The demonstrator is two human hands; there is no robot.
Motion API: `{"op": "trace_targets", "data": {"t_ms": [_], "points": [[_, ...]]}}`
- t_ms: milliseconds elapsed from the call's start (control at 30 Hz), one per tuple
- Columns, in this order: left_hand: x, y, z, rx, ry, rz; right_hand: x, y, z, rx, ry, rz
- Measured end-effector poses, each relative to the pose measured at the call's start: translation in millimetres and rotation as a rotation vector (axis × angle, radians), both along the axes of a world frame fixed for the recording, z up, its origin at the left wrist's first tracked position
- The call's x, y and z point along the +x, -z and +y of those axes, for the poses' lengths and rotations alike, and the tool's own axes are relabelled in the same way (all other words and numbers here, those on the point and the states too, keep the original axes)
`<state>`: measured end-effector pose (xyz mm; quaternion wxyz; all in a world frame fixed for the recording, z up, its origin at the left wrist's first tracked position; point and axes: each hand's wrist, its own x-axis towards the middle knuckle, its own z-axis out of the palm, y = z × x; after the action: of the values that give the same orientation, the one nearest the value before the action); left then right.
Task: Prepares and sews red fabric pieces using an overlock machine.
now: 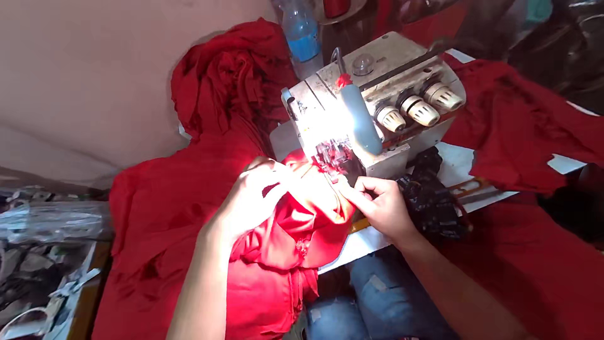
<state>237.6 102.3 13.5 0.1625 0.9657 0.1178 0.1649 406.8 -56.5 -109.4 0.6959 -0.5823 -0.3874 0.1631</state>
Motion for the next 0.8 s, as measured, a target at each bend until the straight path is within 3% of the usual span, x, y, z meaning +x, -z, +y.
{"op": "trace_targets", "data": {"t_ms": [100, 167, 400, 500, 633, 800], "points": [[-14.1, -30.9, -9.2, -0.371, 0.221, -0.140, 2.9, -1.0, 2.6, -0.019, -0.019, -0.007], [-18.4, -44.9, -20.3, -0.493, 0.339, -0.131, 3.4, -1.8, 1.9, -0.030, -0.027, -0.011], [-36.9, -49.5, -35.2, -0.277, 0.135, -0.080, 5.5, -0.8, 1.1, -0.023, 0.003, -0.093], [-45.5, -51.0, -44.5, -0.261, 0.148, -0.098, -5.0, -10.7, -7.6, 0.195, 0.067, -0.199], [-51.2, -53.3, -53.3, -0.242, 0.184, -0.108, -20.7, -56.8, -19.8, 0.405, -0.173, -0.528], [-56.1, -59.5, -60.5, -0.204, 0.225, -0.126, -19.8, -82.8, -5.4, 0.199, -0.480, -0.602]]}}
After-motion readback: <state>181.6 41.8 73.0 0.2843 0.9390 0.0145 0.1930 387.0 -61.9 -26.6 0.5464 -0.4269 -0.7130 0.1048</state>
